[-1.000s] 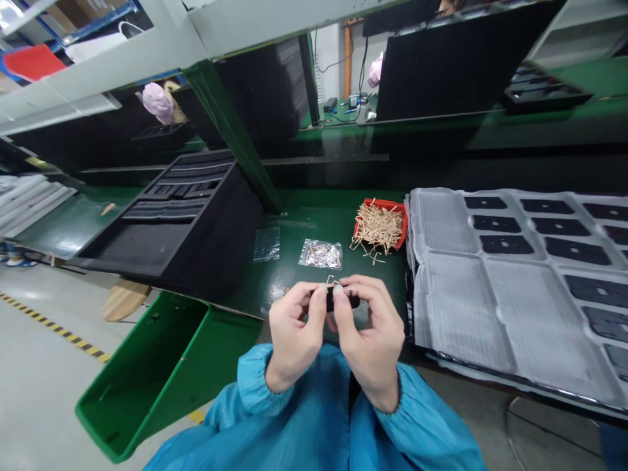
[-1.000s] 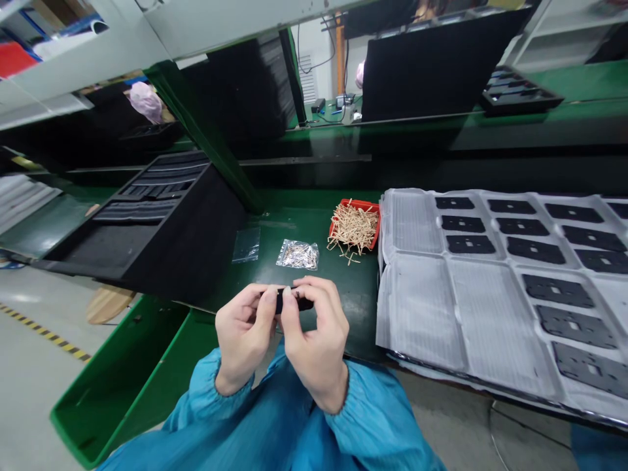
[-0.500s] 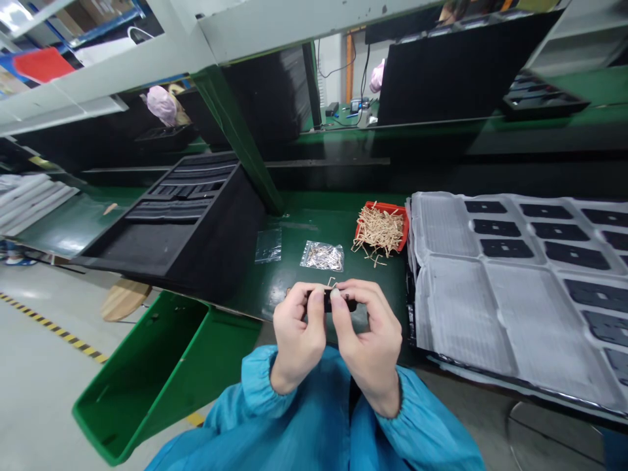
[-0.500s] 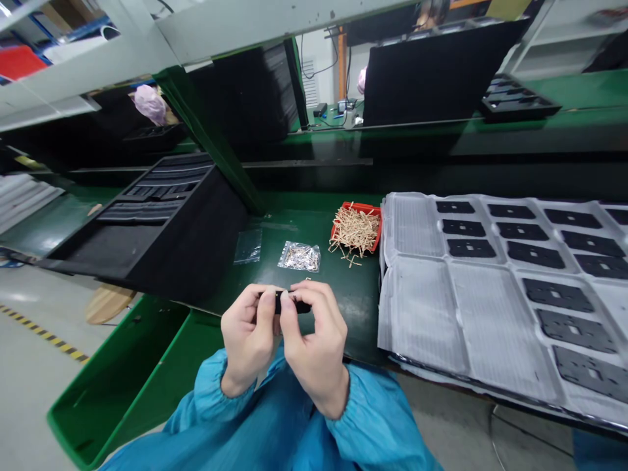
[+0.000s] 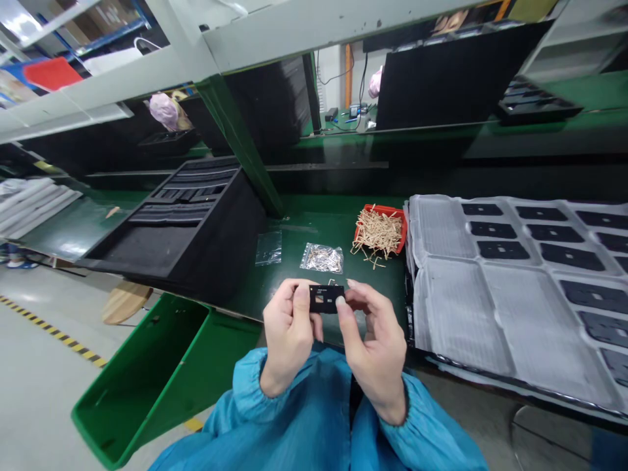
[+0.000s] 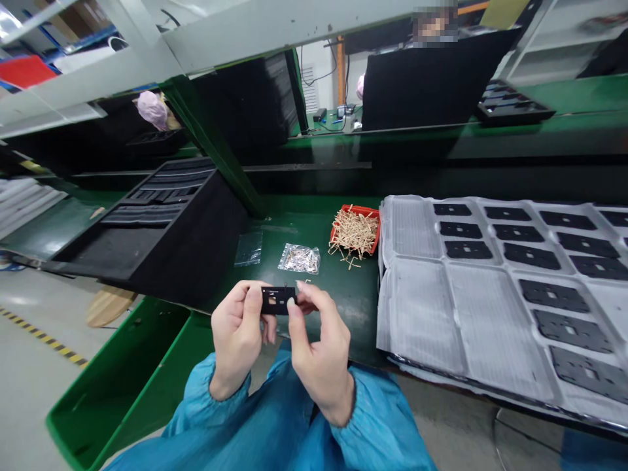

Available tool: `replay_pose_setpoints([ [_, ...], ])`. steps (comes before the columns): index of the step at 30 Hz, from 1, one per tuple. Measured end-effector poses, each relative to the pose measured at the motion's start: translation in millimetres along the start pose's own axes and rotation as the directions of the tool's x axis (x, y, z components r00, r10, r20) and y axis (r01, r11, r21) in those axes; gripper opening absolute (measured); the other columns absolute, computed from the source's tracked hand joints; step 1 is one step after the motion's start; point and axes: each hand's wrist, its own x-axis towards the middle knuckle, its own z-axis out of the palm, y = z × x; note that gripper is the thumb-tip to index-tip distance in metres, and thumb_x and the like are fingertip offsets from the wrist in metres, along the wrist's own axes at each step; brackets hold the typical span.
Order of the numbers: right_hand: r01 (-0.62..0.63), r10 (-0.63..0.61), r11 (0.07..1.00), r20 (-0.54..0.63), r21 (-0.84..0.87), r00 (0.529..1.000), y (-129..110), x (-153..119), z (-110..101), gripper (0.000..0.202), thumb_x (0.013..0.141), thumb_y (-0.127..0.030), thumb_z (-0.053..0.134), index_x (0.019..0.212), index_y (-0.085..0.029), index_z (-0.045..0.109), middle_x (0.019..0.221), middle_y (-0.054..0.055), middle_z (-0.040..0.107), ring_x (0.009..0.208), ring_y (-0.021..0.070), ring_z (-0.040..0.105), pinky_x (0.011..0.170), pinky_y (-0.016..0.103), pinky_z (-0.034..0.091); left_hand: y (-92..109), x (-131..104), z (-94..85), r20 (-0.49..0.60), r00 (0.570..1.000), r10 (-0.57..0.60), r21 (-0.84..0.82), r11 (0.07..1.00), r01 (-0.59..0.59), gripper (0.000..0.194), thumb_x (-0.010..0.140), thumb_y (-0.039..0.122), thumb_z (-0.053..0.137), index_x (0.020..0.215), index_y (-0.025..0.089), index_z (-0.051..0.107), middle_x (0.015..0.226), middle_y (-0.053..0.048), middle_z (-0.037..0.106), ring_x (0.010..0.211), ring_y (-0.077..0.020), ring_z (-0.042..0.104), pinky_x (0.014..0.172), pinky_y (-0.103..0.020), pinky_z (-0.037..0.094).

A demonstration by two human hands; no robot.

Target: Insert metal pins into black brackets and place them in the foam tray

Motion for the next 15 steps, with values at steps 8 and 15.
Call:
replay_pose_setpoints([
  [8, 0.037, -0.034, 0.999, -0.075, 0.039, 0.997, 5, -11, -3, 0.034, 0.091, -0.009, 0.071, 0.121, -0.026, 0.067, 0.105, 0.003, 0.075, 0.092, 0.0160, 0.075, 0.083, 0.030, 0.063, 7, -5, -4.6, 0.118, 0.992, -0.045, -0.011, 0.999, 0.047, 0.034, 0.098, 0.049, 0.066, 0.101, 0.016, 0.064, 0.044, 0.005, 0.059, 0.031, -0.0120, 0.057, 0.035, -0.017, 0.047],
  [15, 0.264, -0.266, 0.957, 0.004, -0.124, 0.964, -6, -6, -7, 0.042, 0.090, -0.002, 0.068, 0.125, -0.026, 0.064, 0.098, 0.002, 0.077, 0.087, 0.0182, 0.075, 0.076, 0.032, 0.064, 2, 0, 3.5, -0.061, 0.994, 0.088, 0.166, 0.983, -0.077, 0.029, 0.080, 0.036, 0.085, 0.077, 0.018, 0.063, 0.058, 0.006, 0.061, 0.040, -0.0072, 0.053, 0.035, -0.016, 0.041],
])
